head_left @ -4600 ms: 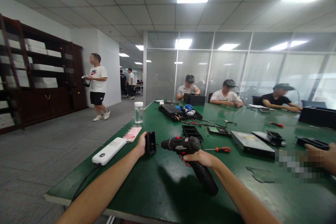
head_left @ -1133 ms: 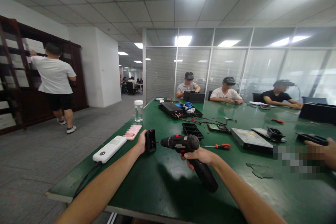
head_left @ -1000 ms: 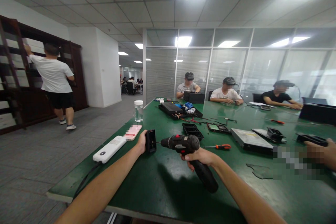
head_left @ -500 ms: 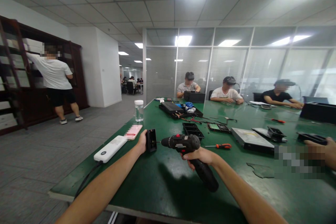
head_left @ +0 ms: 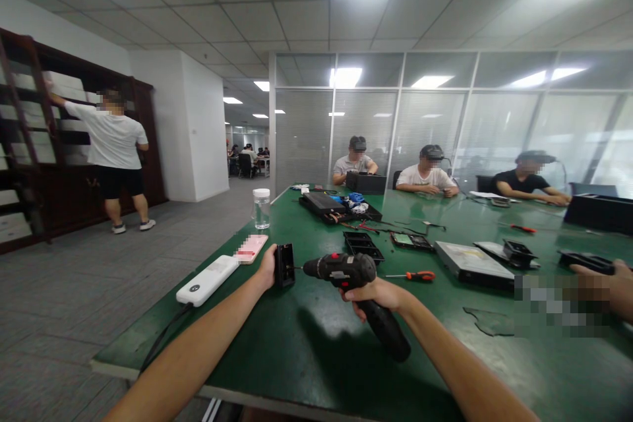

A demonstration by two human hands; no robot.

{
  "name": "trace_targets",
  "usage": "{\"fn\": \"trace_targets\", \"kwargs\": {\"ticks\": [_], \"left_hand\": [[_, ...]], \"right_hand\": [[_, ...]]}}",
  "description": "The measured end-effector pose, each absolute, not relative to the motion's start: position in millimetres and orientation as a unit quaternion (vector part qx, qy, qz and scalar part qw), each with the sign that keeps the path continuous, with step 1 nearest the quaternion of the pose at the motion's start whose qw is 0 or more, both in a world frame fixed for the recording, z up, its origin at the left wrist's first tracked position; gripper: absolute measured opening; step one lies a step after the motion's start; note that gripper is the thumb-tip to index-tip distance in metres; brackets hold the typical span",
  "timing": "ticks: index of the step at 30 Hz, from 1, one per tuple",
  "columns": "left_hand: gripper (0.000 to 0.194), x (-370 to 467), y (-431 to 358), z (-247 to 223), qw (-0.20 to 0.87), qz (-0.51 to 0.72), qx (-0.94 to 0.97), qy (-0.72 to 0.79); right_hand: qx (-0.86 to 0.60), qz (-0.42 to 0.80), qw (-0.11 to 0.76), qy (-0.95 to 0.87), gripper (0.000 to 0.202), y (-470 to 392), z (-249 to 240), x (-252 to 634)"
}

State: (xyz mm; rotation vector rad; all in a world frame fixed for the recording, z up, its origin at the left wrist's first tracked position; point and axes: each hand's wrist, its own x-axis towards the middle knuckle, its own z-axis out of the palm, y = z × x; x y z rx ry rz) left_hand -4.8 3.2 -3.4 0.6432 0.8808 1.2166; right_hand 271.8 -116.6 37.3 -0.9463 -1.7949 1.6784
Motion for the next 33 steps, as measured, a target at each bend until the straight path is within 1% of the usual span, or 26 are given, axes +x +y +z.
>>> {"fn": "trace_targets", "kwargs": {"ticks": [11,14,16,17,19,24,29,32,33], "left_hand": [[0.027,-5.2,1.4,-0.9,0.683,0.548,0.311,0.369],[0.032,-4.9,-1.2,1.7,0.686,0.553,0.300,0.366],[0.038,-4.5,-4.0,4.0,0.690,0.550,0.292,0.369],[0.040,-4.3,-5.4,5.1,0.693,0.547,0.287,0.371],[0.041,-3.9,-7.3,6.5,0.697,0.544,0.282,0.372],[0.039,-4.3,-5.6,5.0,0.700,0.546,0.281,0.365],[0.036,-5.4,-2.7,2.9,0.700,0.538,0.297,0.363],[0.033,-5.4,-2.9,3.5,0.696,0.539,0.298,0.370],[0.033,-5.3,-3.0,3.7,0.695,0.538,0.298,0.371]], "right_hand": [[-0.353,0.617,0.252,-0.656,0.036,-114.1,35.5,271.3],[-0.363,0.614,0.250,-0.655,0.034,-119.8,40.5,269.9],[-0.368,0.607,0.249,-0.659,0.029,-127.2,46.3,268.3],[-0.370,0.597,0.264,-0.661,0.026,-131.2,49.5,267.4],[-0.375,0.590,0.266,-0.663,0.022,-138.5,55.4,265.5],[-0.373,0.588,0.266,-0.667,0.023,-144.0,61.3,264.0],[-0.357,0.598,0.252,-0.672,0.025,-135.6,54.2,265.9],[-0.357,0.604,0.265,-0.661,0.025,-130.1,49.2,266.1],[-0.361,0.607,0.254,-0.661,0.027,-129.3,48.5,266.0]]}}
